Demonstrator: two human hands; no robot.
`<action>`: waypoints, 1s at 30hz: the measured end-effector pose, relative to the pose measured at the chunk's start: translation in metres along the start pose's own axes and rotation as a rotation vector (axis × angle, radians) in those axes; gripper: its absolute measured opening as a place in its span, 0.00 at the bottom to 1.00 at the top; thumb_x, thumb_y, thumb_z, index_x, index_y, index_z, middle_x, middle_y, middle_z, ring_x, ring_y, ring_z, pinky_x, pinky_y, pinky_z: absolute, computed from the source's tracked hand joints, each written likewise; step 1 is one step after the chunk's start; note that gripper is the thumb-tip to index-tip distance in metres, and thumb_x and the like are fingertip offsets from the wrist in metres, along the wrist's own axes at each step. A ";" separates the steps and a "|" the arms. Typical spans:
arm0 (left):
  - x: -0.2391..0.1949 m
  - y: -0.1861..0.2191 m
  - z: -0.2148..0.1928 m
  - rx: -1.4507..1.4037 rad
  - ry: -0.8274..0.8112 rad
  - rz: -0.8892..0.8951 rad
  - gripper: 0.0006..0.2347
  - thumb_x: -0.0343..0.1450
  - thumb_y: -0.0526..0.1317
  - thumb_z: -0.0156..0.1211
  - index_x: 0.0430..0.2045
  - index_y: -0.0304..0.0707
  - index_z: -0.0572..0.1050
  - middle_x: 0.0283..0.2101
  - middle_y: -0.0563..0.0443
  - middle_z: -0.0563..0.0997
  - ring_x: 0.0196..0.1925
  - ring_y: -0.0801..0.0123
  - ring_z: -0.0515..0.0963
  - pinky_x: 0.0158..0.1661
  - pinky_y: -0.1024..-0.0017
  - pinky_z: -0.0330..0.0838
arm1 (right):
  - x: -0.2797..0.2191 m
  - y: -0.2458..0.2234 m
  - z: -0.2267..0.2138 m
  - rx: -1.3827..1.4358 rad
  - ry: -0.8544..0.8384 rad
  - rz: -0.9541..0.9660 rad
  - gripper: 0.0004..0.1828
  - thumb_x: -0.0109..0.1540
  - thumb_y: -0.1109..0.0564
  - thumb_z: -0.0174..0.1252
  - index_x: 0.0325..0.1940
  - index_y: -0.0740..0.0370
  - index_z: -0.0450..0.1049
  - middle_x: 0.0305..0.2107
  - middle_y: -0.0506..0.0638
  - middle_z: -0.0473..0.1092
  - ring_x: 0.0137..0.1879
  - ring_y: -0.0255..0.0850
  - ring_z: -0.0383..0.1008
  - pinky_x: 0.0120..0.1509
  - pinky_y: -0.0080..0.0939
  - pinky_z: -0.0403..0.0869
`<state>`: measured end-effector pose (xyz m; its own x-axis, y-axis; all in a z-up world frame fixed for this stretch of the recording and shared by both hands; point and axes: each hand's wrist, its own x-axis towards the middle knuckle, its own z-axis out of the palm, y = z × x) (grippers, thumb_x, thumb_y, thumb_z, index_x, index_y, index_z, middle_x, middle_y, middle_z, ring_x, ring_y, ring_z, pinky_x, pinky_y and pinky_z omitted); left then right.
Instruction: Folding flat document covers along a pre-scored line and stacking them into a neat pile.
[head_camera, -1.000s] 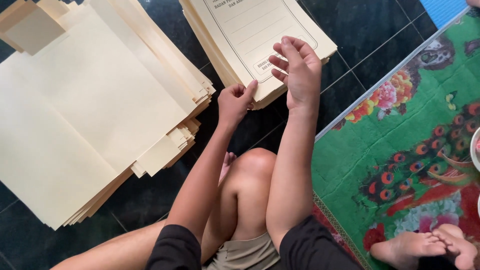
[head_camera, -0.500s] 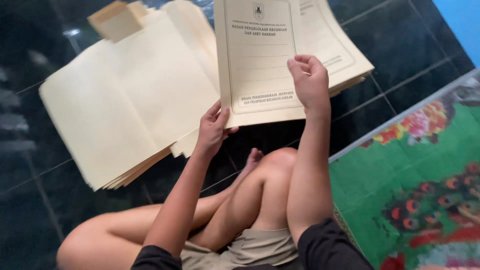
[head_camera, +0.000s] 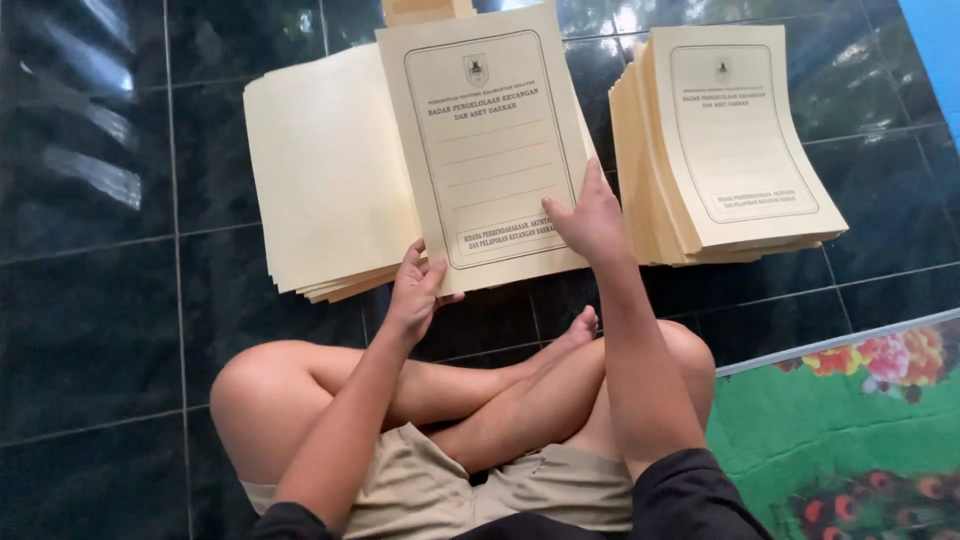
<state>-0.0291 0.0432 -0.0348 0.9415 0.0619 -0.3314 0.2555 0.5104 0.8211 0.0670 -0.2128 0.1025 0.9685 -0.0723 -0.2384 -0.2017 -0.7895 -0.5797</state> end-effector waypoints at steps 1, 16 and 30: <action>0.000 -0.001 0.002 -0.015 0.004 -0.001 0.17 0.78 0.35 0.52 0.62 0.47 0.63 0.48 0.40 0.81 0.37 0.56 0.86 0.31 0.60 0.89 | 0.000 0.000 0.004 -0.015 -0.003 -0.003 0.50 0.63 0.44 0.62 0.80 0.66 0.45 0.68 0.69 0.59 0.73 0.62 0.61 0.76 0.61 0.64; 0.025 -0.015 0.012 0.084 0.066 0.062 0.15 0.79 0.36 0.46 0.63 0.44 0.63 0.45 0.39 0.82 0.35 0.62 0.85 0.31 0.63 0.89 | 0.027 0.007 0.029 -0.057 0.072 -0.061 0.47 0.64 0.50 0.61 0.81 0.62 0.45 0.64 0.68 0.64 0.72 0.62 0.63 0.74 0.59 0.66; 0.023 -0.018 0.014 0.157 0.059 0.057 0.18 0.79 0.36 0.47 0.67 0.42 0.60 0.50 0.38 0.81 0.40 0.61 0.85 0.36 0.66 0.89 | 0.022 0.010 0.025 0.116 0.103 -0.144 0.26 0.64 0.54 0.58 0.66 0.44 0.66 0.61 0.61 0.68 0.69 0.62 0.65 0.72 0.60 0.65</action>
<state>-0.0090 0.0233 -0.0502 0.9421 0.1390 -0.3053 0.2380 0.3645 0.9003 0.0825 -0.2073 0.0715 0.9971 -0.0299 -0.0693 -0.0696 -0.7209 -0.6896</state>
